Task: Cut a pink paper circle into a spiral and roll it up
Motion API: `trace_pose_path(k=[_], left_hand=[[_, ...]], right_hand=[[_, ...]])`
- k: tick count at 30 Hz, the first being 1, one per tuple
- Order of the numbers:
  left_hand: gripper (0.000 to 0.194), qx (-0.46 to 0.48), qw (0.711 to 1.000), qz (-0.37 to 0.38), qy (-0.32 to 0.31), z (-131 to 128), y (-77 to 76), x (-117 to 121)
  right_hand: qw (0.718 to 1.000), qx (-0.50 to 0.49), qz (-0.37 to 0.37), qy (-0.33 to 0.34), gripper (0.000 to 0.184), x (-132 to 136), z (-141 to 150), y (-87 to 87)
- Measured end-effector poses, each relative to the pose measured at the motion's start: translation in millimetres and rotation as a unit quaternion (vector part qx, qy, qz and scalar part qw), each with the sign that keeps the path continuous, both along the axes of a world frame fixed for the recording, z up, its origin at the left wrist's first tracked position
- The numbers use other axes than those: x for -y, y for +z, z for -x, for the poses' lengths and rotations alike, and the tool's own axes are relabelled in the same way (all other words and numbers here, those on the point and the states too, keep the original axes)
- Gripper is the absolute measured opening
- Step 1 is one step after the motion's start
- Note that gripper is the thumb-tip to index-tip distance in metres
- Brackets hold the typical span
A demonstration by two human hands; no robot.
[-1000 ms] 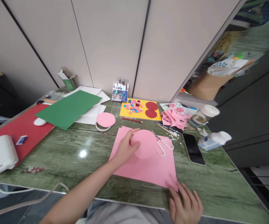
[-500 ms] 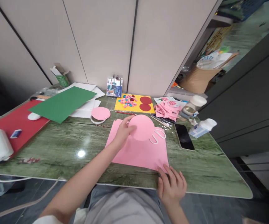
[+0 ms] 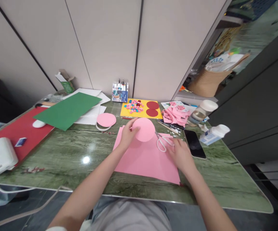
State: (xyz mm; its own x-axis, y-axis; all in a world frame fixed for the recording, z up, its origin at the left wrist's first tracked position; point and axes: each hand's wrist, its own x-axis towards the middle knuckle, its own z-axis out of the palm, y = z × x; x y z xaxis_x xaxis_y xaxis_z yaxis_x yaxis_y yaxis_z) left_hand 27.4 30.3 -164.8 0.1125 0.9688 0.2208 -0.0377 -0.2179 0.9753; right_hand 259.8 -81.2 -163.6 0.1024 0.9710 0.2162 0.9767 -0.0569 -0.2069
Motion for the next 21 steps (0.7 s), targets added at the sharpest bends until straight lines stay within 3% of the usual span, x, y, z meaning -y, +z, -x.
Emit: trace_pose_path(k=[2,5,8,11,13,17,21], left_hand=[[0.049,0.008,1.000,0.006,-0.002,0,3.1,-1],[0.049,0.023,1.000,0.006,-0.014,3,6.3,-4],[0.050,0.004,0.998,0.018,-0.063,12,10.2,-8],[0.053,-0.027,0.989,0.059,-0.135,21,14.3,-12],[0.052,-0.023,0.986,0.072,-0.148,23,15.2,-14],[0.050,-0.036,0.982,0.092,-0.159,18,11.6,-10],[0.041,-0.089,0.980,0.063,-0.166,9,7.3,-3]], right_hand=[[0.991,0.006,0.126,-0.034,0.036,-34,2,7.7],[0.986,-0.021,0.157,-0.042,0.030,-63,8,10.8],[0.980,-0.092,0.171,-0.033,0.023,-70,6,7.9],[0.968,-0.196,0.150,-0.038,0.019,-68,-2,4.7],[0.951,-0.281,0.123,-0.033,0.016,-66,-5,3.5],[0.891,-0.447,0.079,0.001,0.030,-67,1,0.6],[0.848,-0.526,0.057,0.007,0.038,-68,15,-5.2]])
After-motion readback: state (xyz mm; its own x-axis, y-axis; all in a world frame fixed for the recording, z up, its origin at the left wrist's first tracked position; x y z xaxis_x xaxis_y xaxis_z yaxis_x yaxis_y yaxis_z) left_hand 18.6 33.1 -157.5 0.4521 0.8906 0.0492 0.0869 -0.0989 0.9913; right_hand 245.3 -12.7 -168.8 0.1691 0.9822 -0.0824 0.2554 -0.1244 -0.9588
